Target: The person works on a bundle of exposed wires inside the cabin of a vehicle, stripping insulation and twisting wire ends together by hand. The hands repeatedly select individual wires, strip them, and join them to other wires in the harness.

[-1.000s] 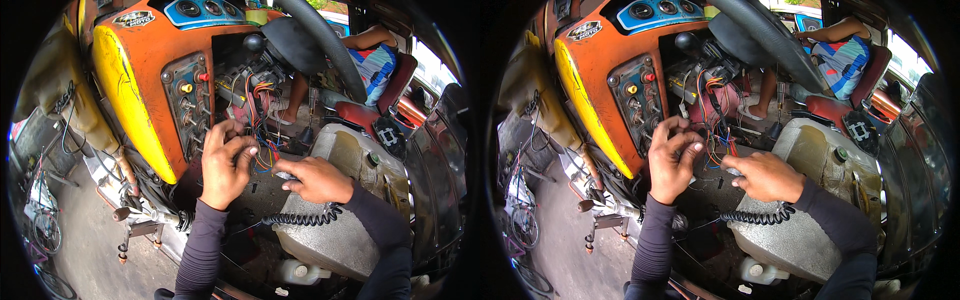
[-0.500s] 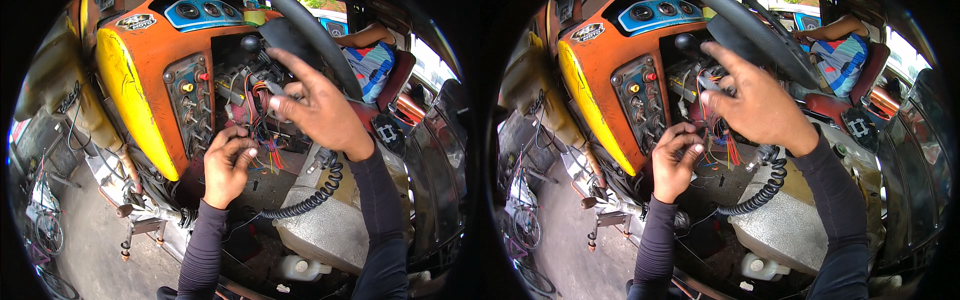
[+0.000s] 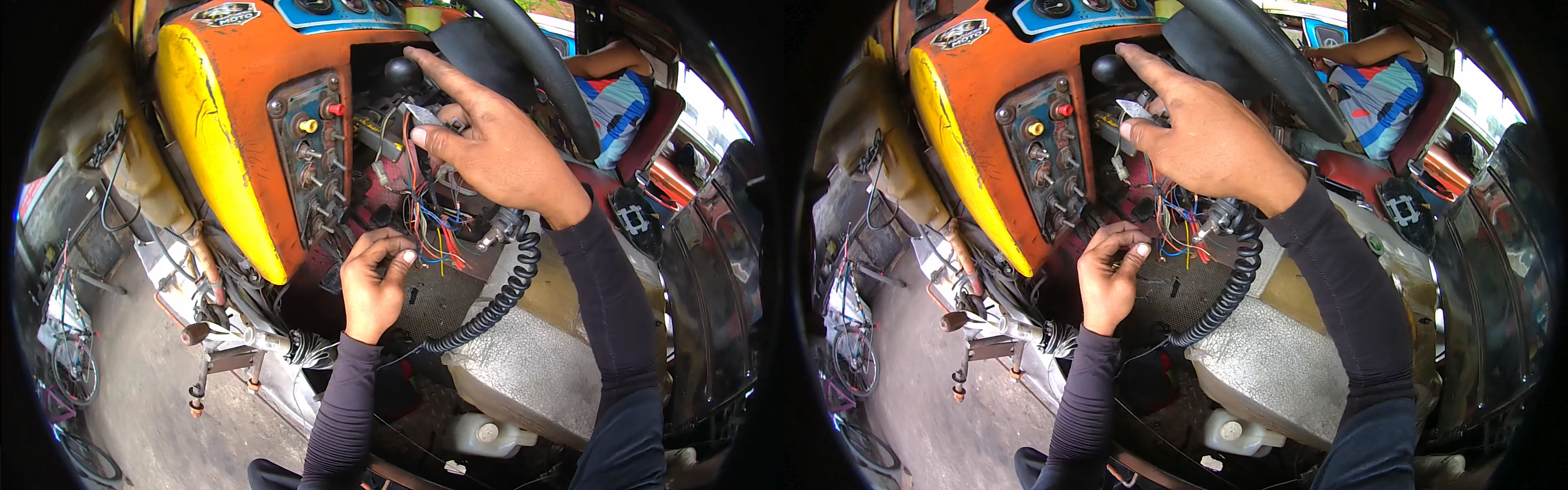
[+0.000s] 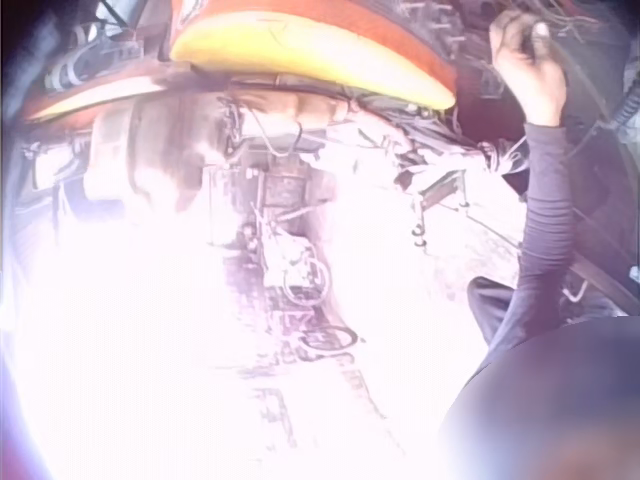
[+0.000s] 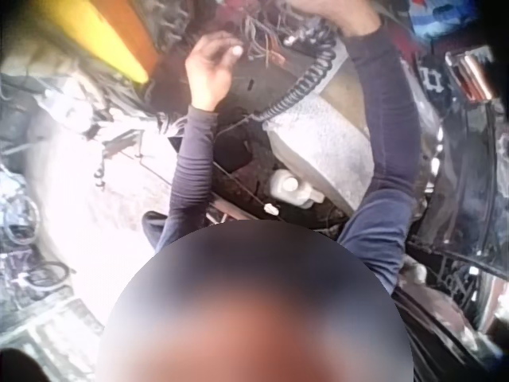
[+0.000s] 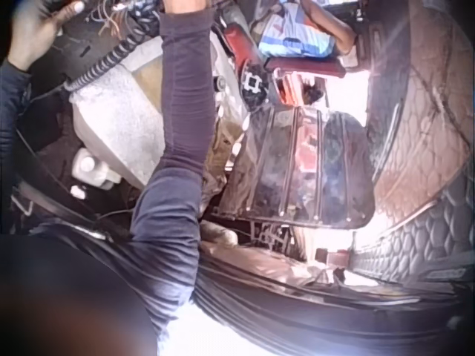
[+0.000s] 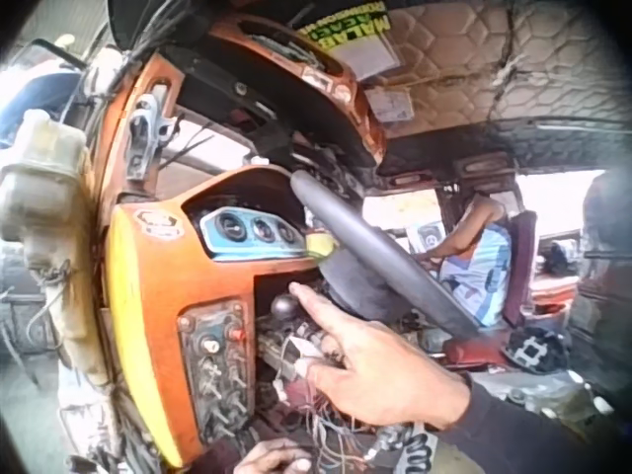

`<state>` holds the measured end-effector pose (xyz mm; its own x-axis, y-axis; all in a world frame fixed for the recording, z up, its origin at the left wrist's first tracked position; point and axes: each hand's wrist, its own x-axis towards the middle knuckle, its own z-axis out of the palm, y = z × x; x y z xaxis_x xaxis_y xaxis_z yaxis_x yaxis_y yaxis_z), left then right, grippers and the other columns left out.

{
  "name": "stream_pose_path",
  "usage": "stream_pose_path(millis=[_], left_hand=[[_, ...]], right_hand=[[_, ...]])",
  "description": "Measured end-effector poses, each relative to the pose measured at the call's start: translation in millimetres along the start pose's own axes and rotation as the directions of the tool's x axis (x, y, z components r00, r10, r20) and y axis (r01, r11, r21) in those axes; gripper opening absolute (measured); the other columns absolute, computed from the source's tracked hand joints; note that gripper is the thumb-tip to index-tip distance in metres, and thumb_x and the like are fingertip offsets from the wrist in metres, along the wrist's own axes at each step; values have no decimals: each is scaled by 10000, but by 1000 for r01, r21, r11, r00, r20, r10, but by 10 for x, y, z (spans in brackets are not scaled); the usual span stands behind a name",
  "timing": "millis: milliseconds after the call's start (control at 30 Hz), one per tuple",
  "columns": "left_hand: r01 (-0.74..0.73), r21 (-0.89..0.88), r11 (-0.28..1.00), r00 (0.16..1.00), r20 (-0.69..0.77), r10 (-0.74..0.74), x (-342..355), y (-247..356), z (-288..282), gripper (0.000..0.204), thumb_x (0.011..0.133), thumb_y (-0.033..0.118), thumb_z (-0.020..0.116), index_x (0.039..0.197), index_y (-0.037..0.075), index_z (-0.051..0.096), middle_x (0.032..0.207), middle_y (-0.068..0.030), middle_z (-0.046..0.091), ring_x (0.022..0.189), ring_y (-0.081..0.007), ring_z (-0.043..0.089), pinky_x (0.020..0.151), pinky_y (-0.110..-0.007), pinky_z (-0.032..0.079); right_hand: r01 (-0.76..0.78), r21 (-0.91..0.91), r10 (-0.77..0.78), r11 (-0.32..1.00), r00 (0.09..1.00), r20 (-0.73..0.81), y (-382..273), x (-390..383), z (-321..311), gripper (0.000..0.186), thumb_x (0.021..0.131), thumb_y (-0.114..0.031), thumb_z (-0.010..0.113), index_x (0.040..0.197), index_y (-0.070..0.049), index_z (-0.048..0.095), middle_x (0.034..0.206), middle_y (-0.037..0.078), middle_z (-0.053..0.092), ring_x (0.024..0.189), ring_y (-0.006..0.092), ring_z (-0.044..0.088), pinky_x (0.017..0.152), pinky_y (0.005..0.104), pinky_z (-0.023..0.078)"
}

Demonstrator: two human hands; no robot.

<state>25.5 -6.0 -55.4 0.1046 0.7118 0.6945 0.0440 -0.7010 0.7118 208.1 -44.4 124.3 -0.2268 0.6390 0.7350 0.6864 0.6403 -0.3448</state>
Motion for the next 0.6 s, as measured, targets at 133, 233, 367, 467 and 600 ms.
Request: stream_pose_path(millis=[133,233,367,467,600], left_hand=[[-15,-16,1000,999,-35,15,-4,-73,-42,117,909,-45,774,1026,-40,781,1131,-99,731,958,-158,684,855,-294,552],[-3,64,998,999,-44,5,-12,-93,-82,114,912,-37,772,1026,-31,784,1121,-94,728,964,-164,678,854,-301,540],[-22,11,1000,999,-40,23,-13,-82,-55,116,905,-41,781,1021,-28,781,1106,-98,728,962,-175,687,853,-299,543],[-25,4,1000,999,-45,25,-15,-75,-63,128,898,-49,785,1025,-29,779,1096,-105,730,940,-184,698,853,-304,553],[-11,22,1000,999,-41,11,-18,-92,-92,130,904,-26,791,1034,-23,784,1108,-100,728,1004,-183,676,909,-309,534]], right_hand=[[-79,56,71,995,988,136,-40,-459,-209,662,1015,-183,737,1604,-80,454,1037,51,680,846,106,575,780,307,505],[-279,-239,367,930,701,612,-20,-909,-238,576,982,-271,785,1499,-164,556,1197,130,757,1107,293,744,969,441,558],[-250,-387,452,888,631,630,197,-1149,-28,626,996,-259,757,1548,-185,470,1201,201,758,1131,438,716,940,534,549],[-261,-331,419,907,644,640,338,-1140,76,610,1017,-240,719,1556,-162,446,1201,213,744,1139,463,688,971,565,528],[-251,-254,356,934,691,629,411,-1122,161,570,1017,-217,716,1529,-176,467,1204,202,745,1135,446,687,968,564,524]])
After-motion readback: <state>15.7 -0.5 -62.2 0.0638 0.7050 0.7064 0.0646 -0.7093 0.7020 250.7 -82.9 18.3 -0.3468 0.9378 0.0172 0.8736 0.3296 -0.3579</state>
